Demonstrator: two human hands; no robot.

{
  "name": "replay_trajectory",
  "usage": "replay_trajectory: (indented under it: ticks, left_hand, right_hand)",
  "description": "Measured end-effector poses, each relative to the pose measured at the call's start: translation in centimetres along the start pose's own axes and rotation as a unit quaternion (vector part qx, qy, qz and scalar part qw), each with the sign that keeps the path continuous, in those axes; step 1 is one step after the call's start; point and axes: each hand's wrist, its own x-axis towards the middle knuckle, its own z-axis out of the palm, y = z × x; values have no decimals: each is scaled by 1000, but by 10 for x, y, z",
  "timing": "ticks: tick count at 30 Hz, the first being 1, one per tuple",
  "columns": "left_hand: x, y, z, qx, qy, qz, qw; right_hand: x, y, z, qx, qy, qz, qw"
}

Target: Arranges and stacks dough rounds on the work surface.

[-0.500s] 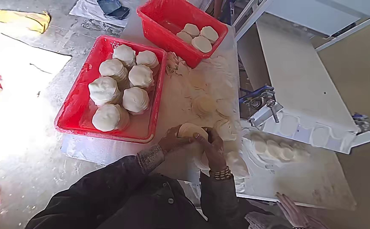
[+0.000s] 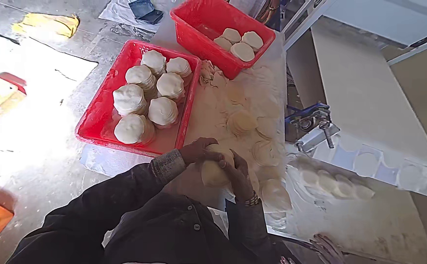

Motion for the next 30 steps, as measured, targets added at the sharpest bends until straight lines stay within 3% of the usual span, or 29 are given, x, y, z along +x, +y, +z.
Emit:
replay_trajectory:
  ticks: [2,4,7,9,10,12,14,16,18,20,23,27,30]
  left_hand:
    - [-4,-15,5,-154,45,-14,987]
    - [-8,-24,11,-233,104,-44,966]
    - [-11,-30,14,-304,152,-55,939]
    - [-13,-33,19,-319,185,-61,928]
    - [-12,-37,20,-317,188,-62,928]
    - [-8,-49,21,-306,180,-63,933]
    - [-2,-50,24,-298,191,-80,932]
    - [6,-47,27,-299,200,-85,929]
    - [10,-37,33,-320,212,-67,921]
    - [4,-17,40,-412,227,-42,882]
    - [5,-13,46,-520,168,-13,838]
    - [-16,-12,39,-430,140,-64,890]
    - [-38,-9,29,-357,136,-66,922]
  right_hand:
    - [5,-8,8,7,14,7,1000]
    - [7,-23,15,-51,16,-6,999]
    - [7,-44,13,44,-24,-63,997]
    - [11,-37,4,118,-22,-72,990]
    - [15,-27,-2,97,-15,-79,992]
    - [23,-11,-11,-73,39,-68,994]
    - [29,-13,-13,-339,35,-18,940]
    - [29,-31,-4,-405,12,10,914]
    - [28,-49,4,-320,25,14,947]
    - [27,-60,10,-204,38,-5,978]
    - [27,-60,12,-197,73,8,978]
    - [25,-50,15,-295,109,60,948]
    - [26,-41,28,-205,108,68,970]
